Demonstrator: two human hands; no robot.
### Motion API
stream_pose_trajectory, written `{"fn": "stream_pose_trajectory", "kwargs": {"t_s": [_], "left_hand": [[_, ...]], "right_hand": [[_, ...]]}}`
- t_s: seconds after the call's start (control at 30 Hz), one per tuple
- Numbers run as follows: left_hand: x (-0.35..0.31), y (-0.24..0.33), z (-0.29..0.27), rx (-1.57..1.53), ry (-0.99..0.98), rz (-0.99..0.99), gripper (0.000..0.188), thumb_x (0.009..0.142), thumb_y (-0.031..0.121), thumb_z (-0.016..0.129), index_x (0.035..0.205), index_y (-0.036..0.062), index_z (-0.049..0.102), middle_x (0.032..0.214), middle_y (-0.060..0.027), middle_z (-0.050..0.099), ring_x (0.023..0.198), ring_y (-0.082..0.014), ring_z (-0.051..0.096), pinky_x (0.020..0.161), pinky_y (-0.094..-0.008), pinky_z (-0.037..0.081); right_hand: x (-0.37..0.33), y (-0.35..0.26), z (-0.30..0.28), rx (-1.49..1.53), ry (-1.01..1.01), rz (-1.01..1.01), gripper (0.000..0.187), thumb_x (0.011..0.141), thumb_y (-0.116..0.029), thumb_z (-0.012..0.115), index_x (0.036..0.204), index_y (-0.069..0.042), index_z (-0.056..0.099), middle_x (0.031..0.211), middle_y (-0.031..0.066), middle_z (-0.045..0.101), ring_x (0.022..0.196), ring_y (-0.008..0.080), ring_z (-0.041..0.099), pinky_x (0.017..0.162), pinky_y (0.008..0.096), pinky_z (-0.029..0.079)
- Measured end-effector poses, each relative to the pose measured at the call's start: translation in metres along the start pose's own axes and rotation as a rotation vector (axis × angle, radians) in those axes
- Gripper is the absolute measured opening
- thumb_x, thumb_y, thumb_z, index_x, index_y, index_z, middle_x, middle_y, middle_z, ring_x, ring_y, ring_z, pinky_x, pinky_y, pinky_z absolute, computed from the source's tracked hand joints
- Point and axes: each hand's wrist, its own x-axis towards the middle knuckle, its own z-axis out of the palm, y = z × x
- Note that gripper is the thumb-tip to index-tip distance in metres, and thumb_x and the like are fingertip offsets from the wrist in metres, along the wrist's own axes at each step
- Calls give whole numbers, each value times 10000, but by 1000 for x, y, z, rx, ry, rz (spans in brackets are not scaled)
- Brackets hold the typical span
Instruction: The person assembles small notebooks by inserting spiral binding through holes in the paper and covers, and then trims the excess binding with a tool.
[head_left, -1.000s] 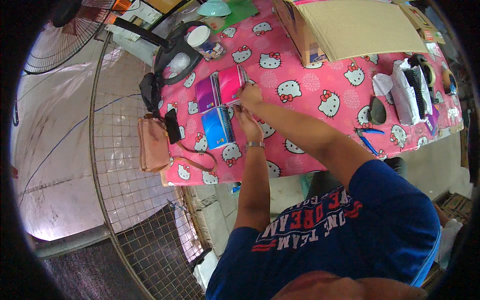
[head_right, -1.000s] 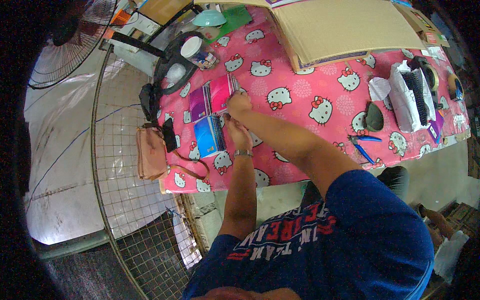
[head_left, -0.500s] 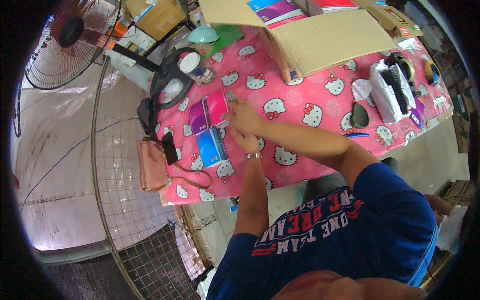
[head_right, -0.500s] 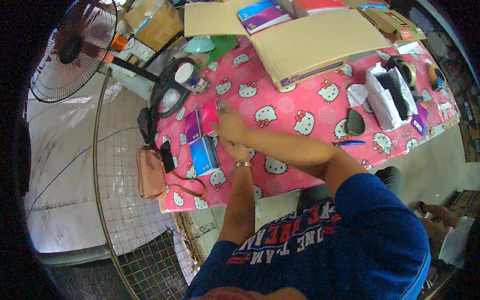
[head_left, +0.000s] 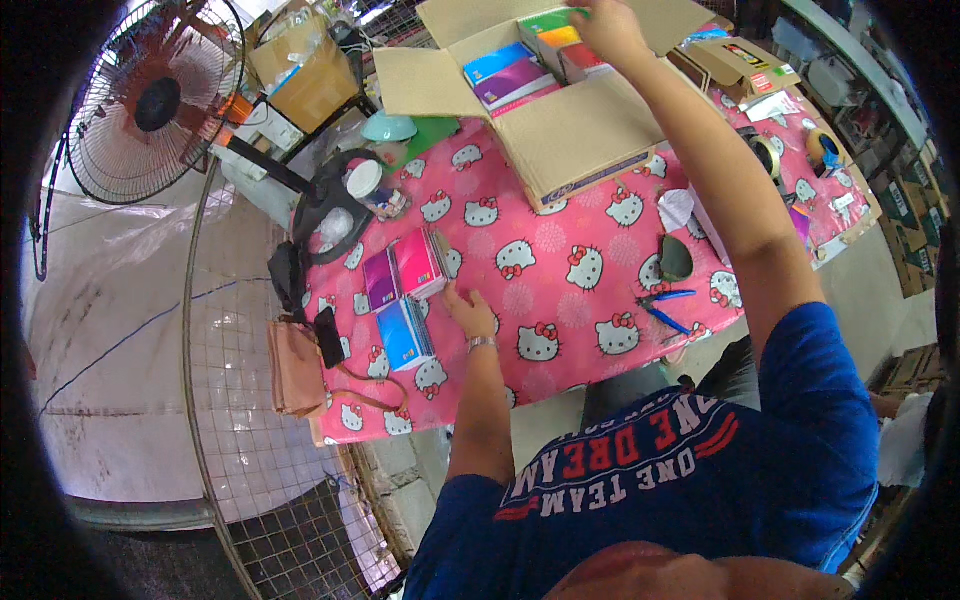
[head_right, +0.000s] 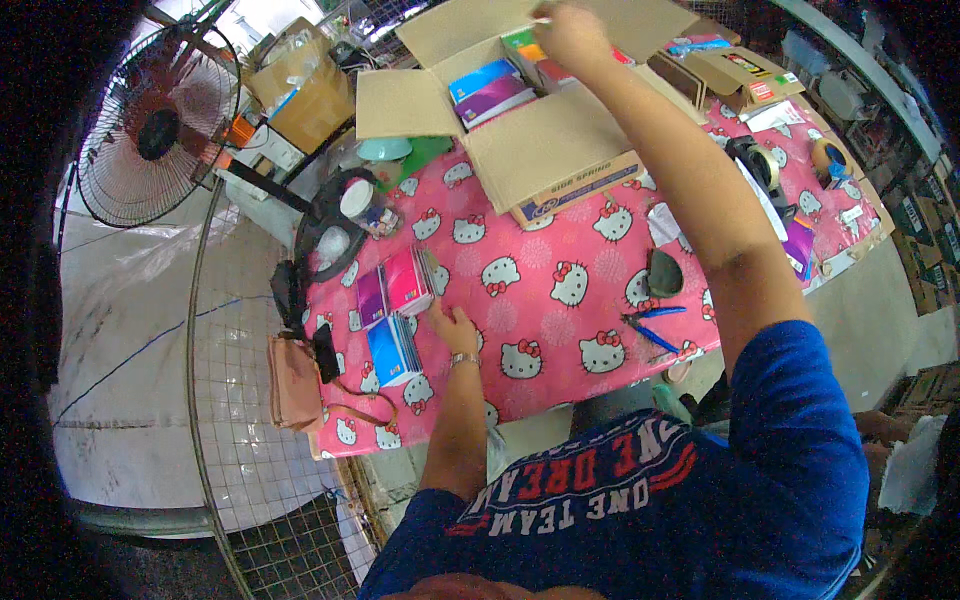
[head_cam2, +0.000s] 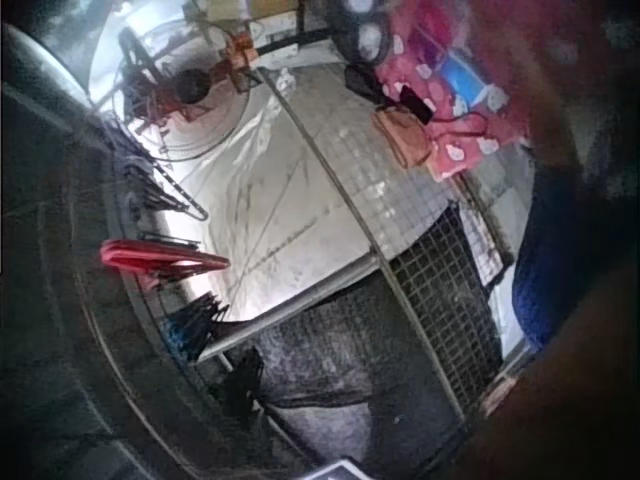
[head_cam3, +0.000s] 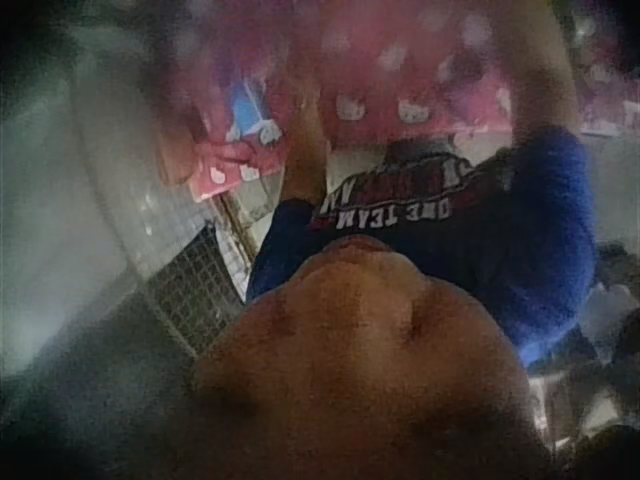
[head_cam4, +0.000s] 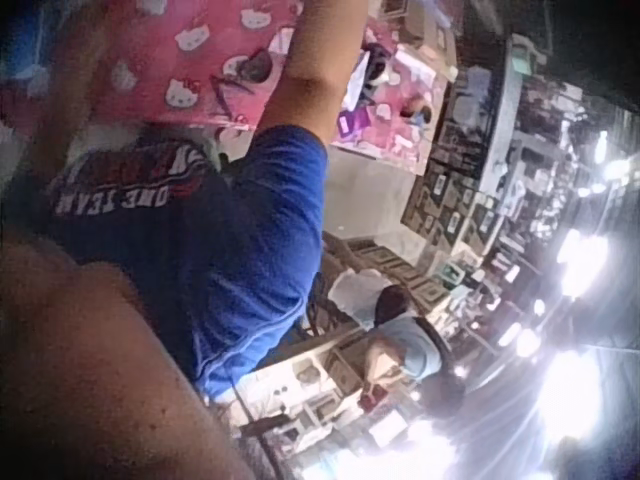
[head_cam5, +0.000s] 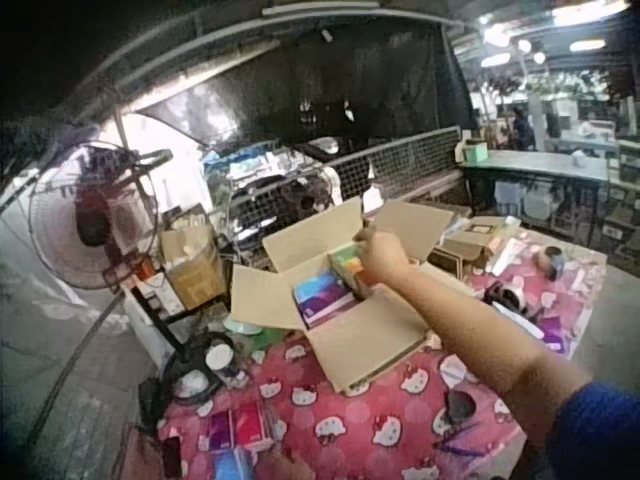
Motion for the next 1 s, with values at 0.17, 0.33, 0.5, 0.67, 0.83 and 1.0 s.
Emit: {"fn": "stream_pose_trajectory", "kwargs": {"t_s": [0.17,0.33,0.5,0.67,0.83,1.0], "left_hand": [[28,45,0,-530,52,-380,191,934,88,524,1100,-3,544,1112,-113,580,1035,-214,545,929,-347,439],[108,239,-8,-895,1,23,151,964,120,515,1049,3,561,1009,-76,612,938,-155,577,854,-304,474],[188,383,40,-1097,-477,15,208,966,177,513,1041,-1,588,1002,-105,623,876,-212,603,859,-332,482],[233,412,126,-956,-1049,-698,364,985,304,473,1233,37,486,1174,-163,597,978,-319,616,867,-461,516],[238,423,153,-860,-1091,-724,381,983,375,465,1257,111,485,1215,-154,600,1088,-315,590,936,-551,449],[246,442,153,-846,-1200,-841,419,973,370,475,1297,103,463,1282,-165,570,1162,-339,557,1004,-697,277]], "right_hand": [[-40,95,31,-81,202,380,563,903,-540,500,1279,-127,574,1248,174,585,1165,377,542,962,508,431],[-73,85,55,-81,128,339,1051,774,-794,449,1468,-24,276,1424,201,422,1349,372,350,1117,599,167],[-76,80,55,70,275,330,1150,708,-798,537,1497,-41,182,1452,220,371,1357,376,332,1113,622,140],[-73,80,61,66,283,374,1174,690,-787,569,1507,-61,141,1467,238,334,1352,392,335,1101,636,136],[-74,78,65,77,291,373,1154,690,-761,594,1509,-78,152,1466,238,328,1339,430,320,1089,656,125],[-74,78,68,91,291,382,1128,704,-729,610,1508,-78,160,1465,231,332,1333,445,316,1083,667,122]]}}
